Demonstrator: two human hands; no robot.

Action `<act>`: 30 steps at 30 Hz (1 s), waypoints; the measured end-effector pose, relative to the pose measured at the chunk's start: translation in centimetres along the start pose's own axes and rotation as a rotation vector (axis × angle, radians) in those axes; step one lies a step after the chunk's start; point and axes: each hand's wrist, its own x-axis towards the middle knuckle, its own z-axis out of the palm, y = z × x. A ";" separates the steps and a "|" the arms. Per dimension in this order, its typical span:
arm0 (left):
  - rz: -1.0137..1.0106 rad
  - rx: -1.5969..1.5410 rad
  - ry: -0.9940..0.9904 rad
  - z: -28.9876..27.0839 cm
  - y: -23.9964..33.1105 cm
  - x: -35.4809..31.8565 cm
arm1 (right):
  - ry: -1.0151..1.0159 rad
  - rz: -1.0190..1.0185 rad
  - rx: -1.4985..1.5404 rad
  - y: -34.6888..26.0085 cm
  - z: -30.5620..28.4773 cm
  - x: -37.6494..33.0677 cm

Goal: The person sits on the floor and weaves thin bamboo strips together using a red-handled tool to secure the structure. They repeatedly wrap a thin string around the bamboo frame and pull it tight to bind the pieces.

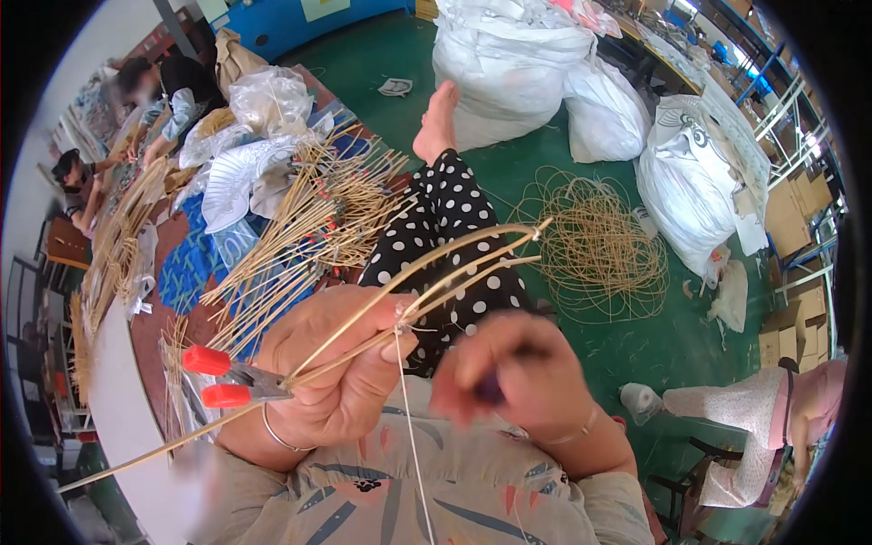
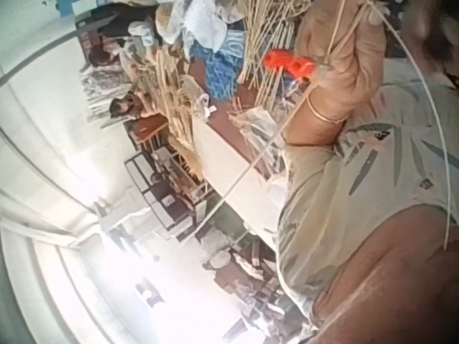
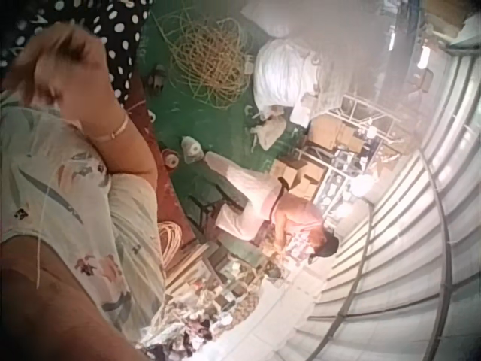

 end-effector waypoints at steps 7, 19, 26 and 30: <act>0.041 0.171 0.546 -1.5 -0.5 0.0 | -1.032 -0.534 -0.112 -5.9 1.8 -3.6; 0.089 0.292 0.090 1.0 -5.3 1.0 | -0.150 -0.517 -0.650 -0.7 0.3 2.0; 0.390 0.307 0.007 0.6 1.2 1.7 | -0.188 -0.407 -0.142 -1.8 3.3 -1.6; 0.206 0.195 -0.069 -0.4 3.1 0.5 | -0.208 -1.044 -0.833 -1.9 1.6 -0.9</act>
